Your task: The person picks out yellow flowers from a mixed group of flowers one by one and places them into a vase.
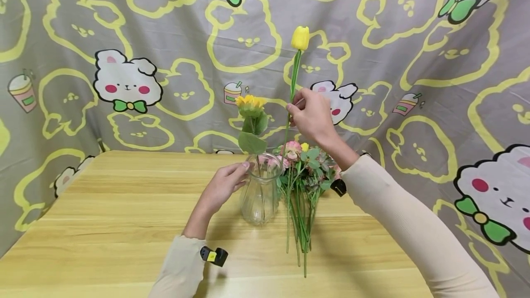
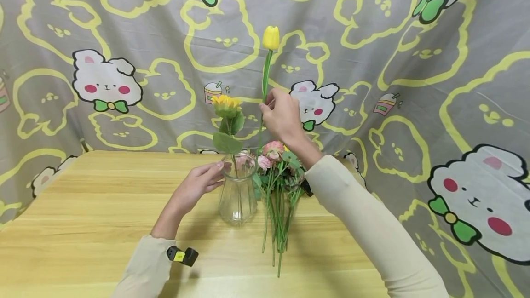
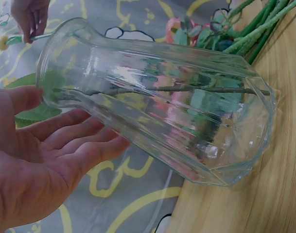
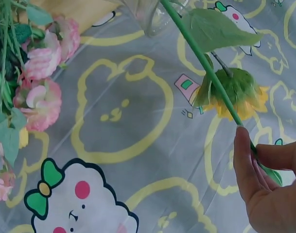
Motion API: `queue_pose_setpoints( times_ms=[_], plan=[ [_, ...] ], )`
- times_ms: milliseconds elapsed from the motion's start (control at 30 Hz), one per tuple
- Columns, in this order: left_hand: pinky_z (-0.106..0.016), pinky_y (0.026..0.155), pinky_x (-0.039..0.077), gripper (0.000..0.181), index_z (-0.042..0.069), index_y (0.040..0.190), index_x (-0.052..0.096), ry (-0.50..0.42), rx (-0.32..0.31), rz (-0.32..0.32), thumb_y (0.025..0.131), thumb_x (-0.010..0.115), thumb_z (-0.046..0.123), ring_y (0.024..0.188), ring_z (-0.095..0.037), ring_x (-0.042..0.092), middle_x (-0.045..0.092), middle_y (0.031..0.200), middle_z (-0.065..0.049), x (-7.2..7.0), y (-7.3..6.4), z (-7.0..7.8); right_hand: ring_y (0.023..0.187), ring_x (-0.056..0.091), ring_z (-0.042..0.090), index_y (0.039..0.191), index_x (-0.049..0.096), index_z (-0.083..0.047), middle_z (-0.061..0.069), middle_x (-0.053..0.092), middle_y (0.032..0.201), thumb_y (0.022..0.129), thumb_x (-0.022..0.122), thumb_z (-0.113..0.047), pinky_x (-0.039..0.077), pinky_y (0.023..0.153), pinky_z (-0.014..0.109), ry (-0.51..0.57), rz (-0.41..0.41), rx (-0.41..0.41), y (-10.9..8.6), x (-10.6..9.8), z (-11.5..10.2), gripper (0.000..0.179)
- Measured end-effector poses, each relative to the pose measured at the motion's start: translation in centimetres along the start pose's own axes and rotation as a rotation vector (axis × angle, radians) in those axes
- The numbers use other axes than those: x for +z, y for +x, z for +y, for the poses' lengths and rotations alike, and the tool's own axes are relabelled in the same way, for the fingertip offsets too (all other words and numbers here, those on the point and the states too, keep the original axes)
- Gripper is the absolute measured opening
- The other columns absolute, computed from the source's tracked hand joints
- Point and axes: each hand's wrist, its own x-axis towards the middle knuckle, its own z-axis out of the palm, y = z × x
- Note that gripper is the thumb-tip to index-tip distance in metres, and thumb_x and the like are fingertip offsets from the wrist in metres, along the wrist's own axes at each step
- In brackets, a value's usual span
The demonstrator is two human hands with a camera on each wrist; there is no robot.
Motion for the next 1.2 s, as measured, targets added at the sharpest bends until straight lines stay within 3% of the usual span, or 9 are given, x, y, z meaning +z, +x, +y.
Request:
queue_pose_setpoints(
  times_ms=[200,533,767,967,1200],
  plan=[
    [-0.042,0.117,0.043,0.057,0.003,0.148,0.049,-0.010,-0.003,-0.001,0.108,0.046,0.044,0.141,-0.035,0.049,0.049,0.153,-0.016,0.1,0.0,0.2,0.064,0.073,0.029,0.101,0.063,0.004,0.021,0.075,0.086,0.098,0.065,-0.005,0.060,0.052,0.030,0.012,-0.034,-0.002,-1.0,1.1,0.3,0.010],
    [-0.043,0.117,0.043,0.058,0.004,0.148,0.051,-0.007,-0.002,-0.002,0.108,0.046,0.046,0.141,-0.034,0.048,0.049,0.153,-0.015,0.1,-0.1,0.2,0.062,0.073,0.023,0.102,0.060,-0.001,0.017,0.076,0.084,0.098,0.065,-0.008,0.058,0.052,0.030,0.027,-0.184,0.088,-2.8,3.2,1.2,0.010],
    [-0.043,0.117,0.043,0.059,0.003,0.149,0.049,-0.010,-0.005,0.003,0.108,0.046,0.046,0.140,-0.033,0.049,0.050,0.152,-0.015,0.1,0.0,0.2,0.068,0.074,0.027,0.097,0.063,-0.003,0.014,0.076,0.086,0.097,0.066,-0.012,0.058,0.061,0.032,-0.022,-0.235,0.094,-3.9,4.3,1.7,0.010],
    [-0.044,0.118,0.042,0.060,0.001,0.149,0.048,-0.017,0.003,-0.003,0.108,0.046,0.045,0.140,-0.034,0.049,0.050,0.152,-0.016,0.0,0.0,0.1,0.063,0.073,0.025,0.096,0.063,-0.003,0.014,0.076,0.082,0.099,0.065,-0.015,0.058,0.050,0.031,0.036,-0.250,0.107,-4.4,5.1,1.8,0.012],
    [-0.044,0.117,0.043,0.059,0.002,0.149,0.048,-0.009,0.007,0.003,0.109,0.045,0.044,0.139,-0.033,0.051,0.051,0.152,-0.015,0.1,-0.1,0.1,0.058,0.068,0.019,0.094,0.063,-0.005,0.010,0.074,0.077,0.100,0.062,-0.019,0.050,0.046,0.028,0.004,-0.308,0.132,-5.0,5.6,2.2,0.015]
  ],
)
